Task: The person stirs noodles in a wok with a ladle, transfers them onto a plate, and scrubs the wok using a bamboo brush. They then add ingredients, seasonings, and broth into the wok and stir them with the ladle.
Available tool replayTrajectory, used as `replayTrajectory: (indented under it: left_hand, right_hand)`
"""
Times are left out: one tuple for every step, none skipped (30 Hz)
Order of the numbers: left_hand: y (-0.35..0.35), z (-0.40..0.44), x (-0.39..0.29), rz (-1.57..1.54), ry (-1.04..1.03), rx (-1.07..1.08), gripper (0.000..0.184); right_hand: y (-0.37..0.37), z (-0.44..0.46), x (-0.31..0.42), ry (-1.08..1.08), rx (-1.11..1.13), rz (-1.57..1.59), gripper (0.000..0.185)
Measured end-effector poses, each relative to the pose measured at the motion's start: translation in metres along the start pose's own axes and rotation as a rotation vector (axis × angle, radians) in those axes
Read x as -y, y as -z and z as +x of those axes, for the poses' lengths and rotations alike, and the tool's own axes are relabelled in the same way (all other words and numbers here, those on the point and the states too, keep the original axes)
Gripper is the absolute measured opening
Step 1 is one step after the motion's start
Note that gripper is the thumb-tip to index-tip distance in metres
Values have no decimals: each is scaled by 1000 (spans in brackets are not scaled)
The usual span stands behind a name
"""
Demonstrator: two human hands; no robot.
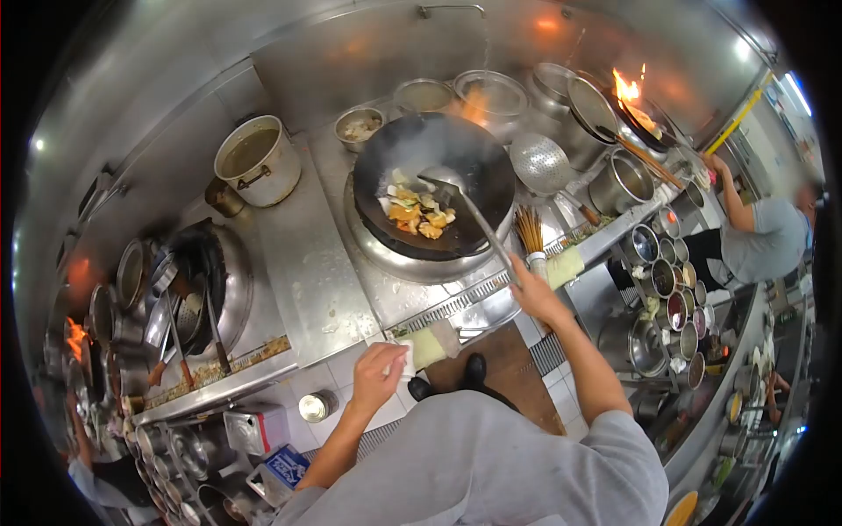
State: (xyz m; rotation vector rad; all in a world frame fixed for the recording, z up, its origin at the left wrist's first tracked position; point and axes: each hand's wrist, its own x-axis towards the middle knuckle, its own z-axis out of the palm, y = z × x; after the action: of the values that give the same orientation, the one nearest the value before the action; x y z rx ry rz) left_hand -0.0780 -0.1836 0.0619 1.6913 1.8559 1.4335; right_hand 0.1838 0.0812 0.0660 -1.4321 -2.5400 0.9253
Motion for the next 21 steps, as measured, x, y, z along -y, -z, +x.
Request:
replayTrajectory:
  left_hand:
    - [6, -6, 3, -9, -4, 18, 15]
    - [11, -11, 7, 20, 56, -19, 14]
    - [13, -14, 10, 45, 112, -47, 13]
    - [15, -16, 11, 55, 160, -60, 12]
    - [16, -18, 12, 63, 201, -67, 11]
    - [16, -17, 11, 49, 205, -58, 11]
    - [13, -13, 12, 23, 196, -31, 11]
    - [7, -11, 16, 35, 167, -5, 12]
    - [-2, -11, 21, 37, 129, 31, 12]
    - [-12, -6, 27, 9, 80, 66, 13]
    - [-25, 2, 30, -16, 35, 90, 13]
    - [-36, 10, 27, -75, -23, 176, 13]
    - [-42, 20, 22, -54, -41, 228, 14]
    - [-50, 31, 19, -18, -54, 251, 15]
    - [-60, 42, 18, -32, -83, 276, 15]
    - [-71, 52, 14, 72, -170, 307, 21]
    - [-81, 63, 11, 175, -252, 329, 28]
    - [-95, 75, 9, 168, -262, 337, 28]
    - [-112, 87, 13, 250, -317, 300, 38]
    - [-129, 98, 22, 330, -370, 266, 49]
    - [-146, 109, 41, 361, -351, 292, 57]
  right_hand:
    - [21, -10, 0, -73, 64, -32, 73]
    - [37, -19, -18, 39, 38, 4, 73]
    - [52, -30, -34, 143, 5, 40, 73]
    - [82, -46, -25, 128, 115, 32, 75]
    - [112, -60, -17, 108, 219, 28, 76]
    - [118, -66, -26, 206, 222, -32, 76]
    - [115, -64, -35, 300, 223, -53, 76]
    - [101, -53, -52, 422, 231, 31, 77]
    - [84, -40, -54, 159, 393, 104, 72]
    - [66, -30, -50, 281, 293, 47, 71]
    - [29, -5, -66, 341, 168, 35, 72]
    - [10, 9, -55, 272, 110, 33, 73]
    - [17, 3, -31, 151, 143, 85, 68]
    - [-3, 6, -35, 145, 18, 90, 67]
    - [-21, 11, -40, 155, -92, 95, 66]
    - [-16, -2, -45, 138, -114, 101, 66]
    - [-6, -21, -47, 66, -107, 137, 66]
    - [8, -34, -51, -5, -96, 171, 67]
    - [19, -42, -53, -17, -102, 172, 67]
    - [28, -48, -58, -48, -117, 99, 69]
    - [33, -54, -61, -74, -129, 25, 71]
